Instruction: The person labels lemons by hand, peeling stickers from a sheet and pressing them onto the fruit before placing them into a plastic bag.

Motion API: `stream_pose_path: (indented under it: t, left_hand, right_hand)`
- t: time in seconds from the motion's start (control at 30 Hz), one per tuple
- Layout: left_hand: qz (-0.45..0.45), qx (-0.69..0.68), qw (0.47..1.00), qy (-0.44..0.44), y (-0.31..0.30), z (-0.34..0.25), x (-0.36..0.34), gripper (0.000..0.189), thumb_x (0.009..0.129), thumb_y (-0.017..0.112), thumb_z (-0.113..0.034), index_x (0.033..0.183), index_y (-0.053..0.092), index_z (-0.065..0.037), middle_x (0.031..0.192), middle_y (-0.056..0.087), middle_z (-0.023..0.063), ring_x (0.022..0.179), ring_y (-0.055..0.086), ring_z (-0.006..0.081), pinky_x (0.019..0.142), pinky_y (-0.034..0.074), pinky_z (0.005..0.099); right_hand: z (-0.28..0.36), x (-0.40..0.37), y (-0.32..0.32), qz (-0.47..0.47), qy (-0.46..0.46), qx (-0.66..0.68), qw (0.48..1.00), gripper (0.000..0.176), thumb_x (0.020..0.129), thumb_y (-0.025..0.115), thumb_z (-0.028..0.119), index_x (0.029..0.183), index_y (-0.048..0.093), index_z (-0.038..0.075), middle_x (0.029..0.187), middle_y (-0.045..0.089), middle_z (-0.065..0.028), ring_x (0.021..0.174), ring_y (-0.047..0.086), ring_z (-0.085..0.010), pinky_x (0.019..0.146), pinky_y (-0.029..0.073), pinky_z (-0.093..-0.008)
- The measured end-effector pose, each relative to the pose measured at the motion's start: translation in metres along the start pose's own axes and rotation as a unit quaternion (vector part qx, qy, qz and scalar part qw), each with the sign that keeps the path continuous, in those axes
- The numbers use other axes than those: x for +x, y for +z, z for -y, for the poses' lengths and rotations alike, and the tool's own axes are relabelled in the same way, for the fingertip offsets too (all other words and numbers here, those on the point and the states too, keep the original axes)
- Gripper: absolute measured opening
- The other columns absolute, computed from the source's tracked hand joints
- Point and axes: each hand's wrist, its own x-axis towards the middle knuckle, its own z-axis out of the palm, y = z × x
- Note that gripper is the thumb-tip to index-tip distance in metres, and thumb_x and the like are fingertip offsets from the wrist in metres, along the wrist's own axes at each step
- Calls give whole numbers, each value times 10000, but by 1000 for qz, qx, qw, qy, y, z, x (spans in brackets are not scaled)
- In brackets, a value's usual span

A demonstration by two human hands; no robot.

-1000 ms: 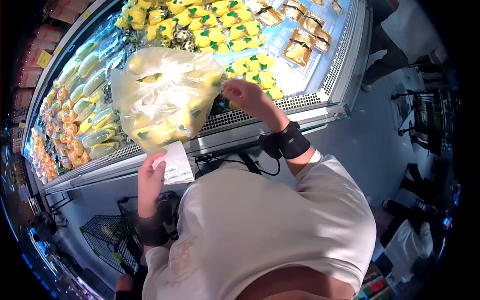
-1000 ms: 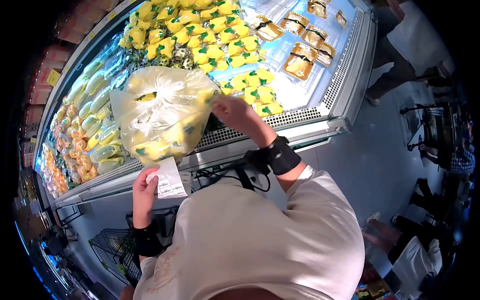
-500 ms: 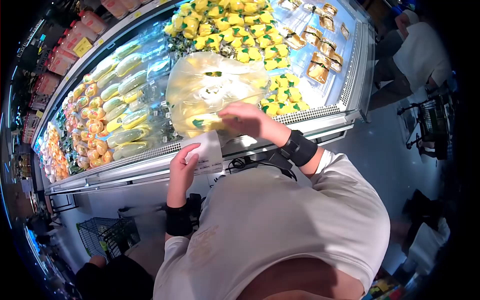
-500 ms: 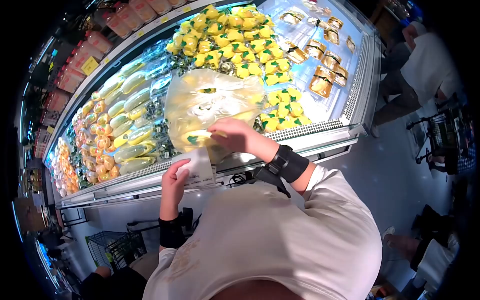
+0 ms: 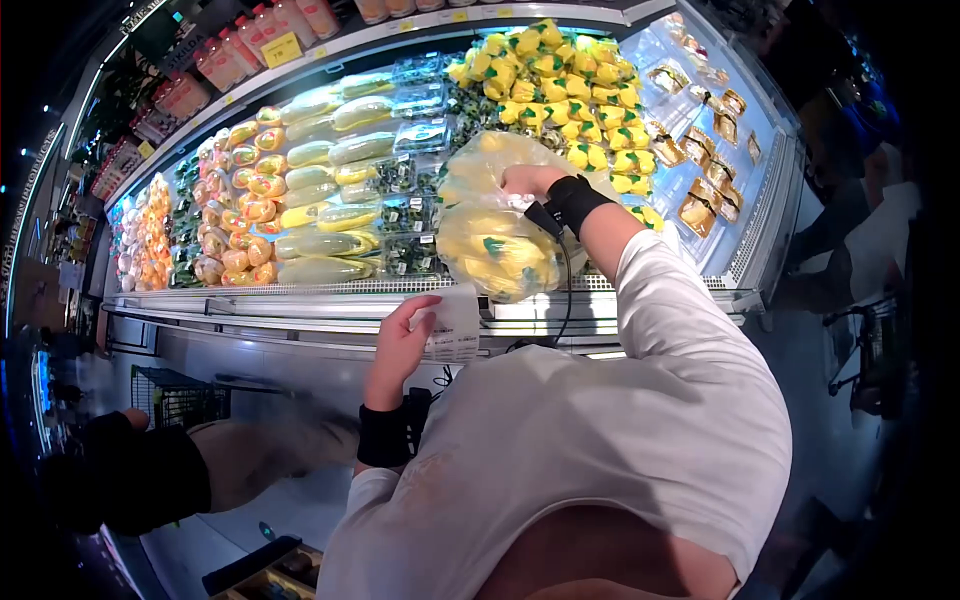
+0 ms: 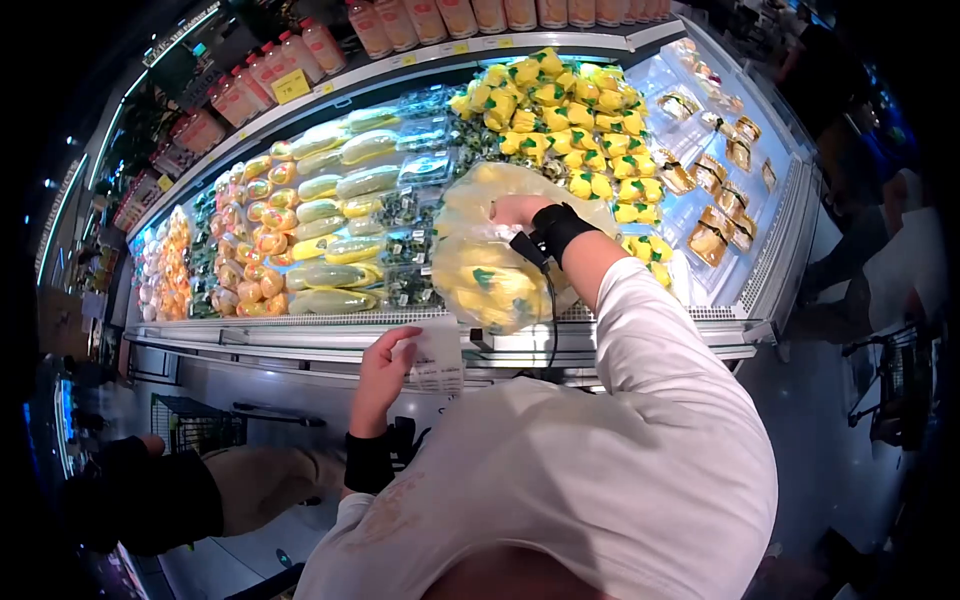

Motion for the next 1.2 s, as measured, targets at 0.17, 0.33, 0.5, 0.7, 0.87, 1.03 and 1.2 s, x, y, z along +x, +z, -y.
stream_pose_path:
  t: [0.17,0.33,0.5,0.7,0.87,1.03,1.2]
  left_hand:
    - [-69,-12,997,-44,-19,-1,-23,249,881,535,-27,1112,624,-4,1068,633,63,958,573,121,822,456,242]
    - [-114,-11,993,-3,-23,22,-31,240,874,551,-19,1103,622,3,1037,625,57,908,576,109,798,463,239]
    - [-102,-80,991,-43,-20,21,-37,260,869,554,-13,1122,609,5,1031,625,68,881,579,109,778,466,232]
    - [-110,-67,989,-76,-17,8,-32,263,875,527,-5,1127,604,3,1035,624,89,920,586,139,814,469,258]
    - [-86,-51,992,-78,-15,0,-22,263,875,528,-7,1126,605,4,1030,624,91,919,581,136,813,465,256]
    - [-84,-46,993,-72,-16,6,-16,255,886,530,-16,1129,603,4,1021,619,84,899,572,122,800,462,243]
    - [-79,-64,990,-96,-15,8,-15,243,896,526,-20,1126,603,3,1006,615,74,884,567,115,787,461,235]
  right_hand:
    - [1,37,39,117,-75,53,989,333,797,549,220,1016,628,-18,866,654,-128,688,586,-222,582,470,-359]
    - [47,-12,3,221,5,134,966,298,813,529,189,1011,622,-14,812,616,-63,623,526,-168,524,434,-326]
    - [19,16,26,170,-68,148,972,271,803,547,192,941,635,-24,753,582,-51,613,520,-180,510,417,-330]
    - [32,-6,5,245,17,-7,969,92,692,563,29,719,640,-13,627,559,-85,488,491,-176,434,363,-337]
    - [6,27,29,240,1,33,970,159,731,592,124,794,648,-10,673,582,-85,538,505,-181,470,384,-345]
    - [0,-13,1,126,8,157,979,300,767,607,236,920,633,-22,740,598,-77,597,511,-184,504,407,-362]
    - [-19,-6,10,172,0,138,975,339,769,654,322,879,644,1,697,594,-54,564,521,-179,505,419,-346]
